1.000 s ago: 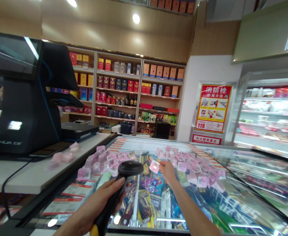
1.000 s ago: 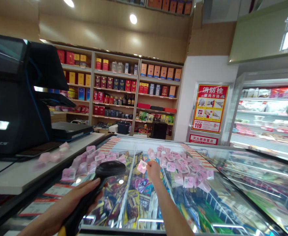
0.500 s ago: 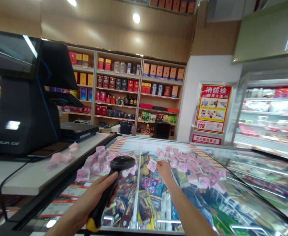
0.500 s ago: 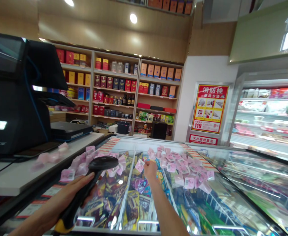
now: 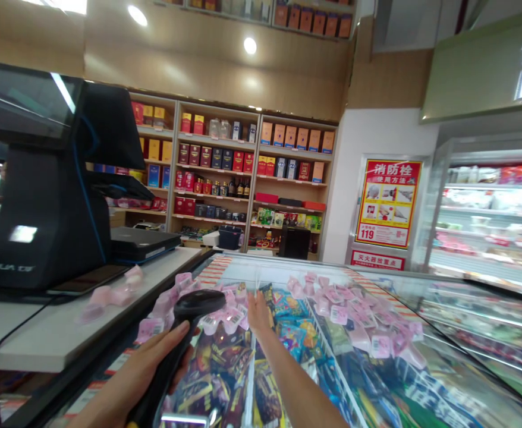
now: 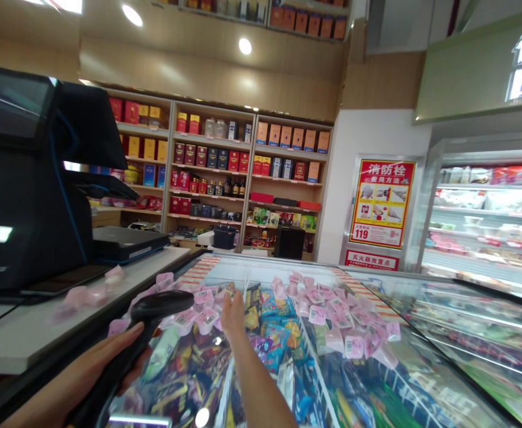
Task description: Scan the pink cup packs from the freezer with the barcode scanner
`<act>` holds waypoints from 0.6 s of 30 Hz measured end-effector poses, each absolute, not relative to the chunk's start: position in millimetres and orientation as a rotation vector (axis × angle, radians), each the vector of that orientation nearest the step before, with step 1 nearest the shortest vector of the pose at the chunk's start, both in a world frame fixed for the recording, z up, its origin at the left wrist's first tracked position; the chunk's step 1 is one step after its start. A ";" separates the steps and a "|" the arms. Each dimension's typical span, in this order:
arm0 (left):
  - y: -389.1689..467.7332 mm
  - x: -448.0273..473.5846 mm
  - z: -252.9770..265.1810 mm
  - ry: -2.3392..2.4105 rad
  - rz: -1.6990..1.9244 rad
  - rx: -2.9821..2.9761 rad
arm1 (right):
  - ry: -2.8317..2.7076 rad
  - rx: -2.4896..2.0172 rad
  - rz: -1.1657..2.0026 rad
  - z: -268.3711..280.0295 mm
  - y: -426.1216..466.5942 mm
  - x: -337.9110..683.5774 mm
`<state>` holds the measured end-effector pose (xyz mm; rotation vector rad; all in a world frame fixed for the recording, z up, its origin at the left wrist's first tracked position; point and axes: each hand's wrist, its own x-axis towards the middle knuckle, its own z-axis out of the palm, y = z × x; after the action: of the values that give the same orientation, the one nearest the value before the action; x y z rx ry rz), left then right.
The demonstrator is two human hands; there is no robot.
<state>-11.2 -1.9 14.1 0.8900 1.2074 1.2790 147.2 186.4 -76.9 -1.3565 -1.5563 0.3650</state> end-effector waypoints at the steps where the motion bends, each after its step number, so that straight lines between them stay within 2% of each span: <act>1: -2.7 -12.6 14.0 1.217 1.288 0.877 | -1.547 -1.345 0.410 -76.6 188.2 140.7; 7: 2.4 -25.3 8.9 1.202 1.278 0.842 | -1.531 -1.277 0.636 -76.9 203.6 106.0; 11: 11.3 -23.4 6.9 1.188 1.233 0.870 | -1.614 -1.187 0.616 -78.3 207.9 100.8; 14: 16.9 -15.6 7.7 1.215 1.183 0.929 | -1.623 -1.182 0.487 -68.3 213.7 128.4; 18: 27.5 -4.5 5.7 1.216 1.155 1.038 | -1.619 -1.564 0.056 -47.1 233.8 199.2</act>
<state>-4.5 27.5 5.7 1.0381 1.2164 1.1548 199.2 233.8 -47.1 -1.5642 -1.6190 0.0565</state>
